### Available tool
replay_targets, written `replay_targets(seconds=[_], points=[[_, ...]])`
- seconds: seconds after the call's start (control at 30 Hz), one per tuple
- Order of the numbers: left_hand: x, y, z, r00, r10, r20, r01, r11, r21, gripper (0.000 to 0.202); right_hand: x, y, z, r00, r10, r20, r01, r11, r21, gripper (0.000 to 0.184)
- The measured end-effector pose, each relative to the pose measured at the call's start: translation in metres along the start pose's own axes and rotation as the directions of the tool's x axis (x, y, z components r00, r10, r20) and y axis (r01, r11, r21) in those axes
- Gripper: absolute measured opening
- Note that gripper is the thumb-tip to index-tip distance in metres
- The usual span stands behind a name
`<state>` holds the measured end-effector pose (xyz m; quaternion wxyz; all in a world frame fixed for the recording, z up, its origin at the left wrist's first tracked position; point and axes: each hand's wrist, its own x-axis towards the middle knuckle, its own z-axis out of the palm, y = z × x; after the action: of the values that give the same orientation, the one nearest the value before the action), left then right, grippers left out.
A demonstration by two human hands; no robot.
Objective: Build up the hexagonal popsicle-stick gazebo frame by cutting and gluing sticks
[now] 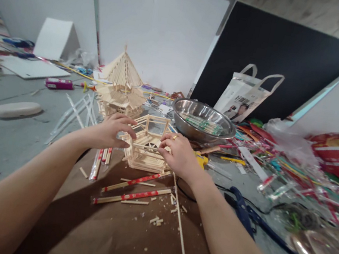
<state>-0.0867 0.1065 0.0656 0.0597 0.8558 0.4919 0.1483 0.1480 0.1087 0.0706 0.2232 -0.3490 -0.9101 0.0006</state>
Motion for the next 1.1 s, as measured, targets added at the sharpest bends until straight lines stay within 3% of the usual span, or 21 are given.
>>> replay_targets(seconds=[0.8,1.1], points=[[0.0018,0.0071,0.0037,0.997,0.069,-0.019,-0.071,0.994,-0.088,0.021,0.0003,0.0043,0.004,0.996,-0.027,0.08,0.032,0.997,-0.071,0.015],[0.0014,0.002,-0.0001,0.997,-0.005,-0.077,-0.008,0.986,-0.166,0.024,0.0004,0.0047,0.0045,0.996,-0.013,0.09,0.014,1.0,-0.013,0.014]])
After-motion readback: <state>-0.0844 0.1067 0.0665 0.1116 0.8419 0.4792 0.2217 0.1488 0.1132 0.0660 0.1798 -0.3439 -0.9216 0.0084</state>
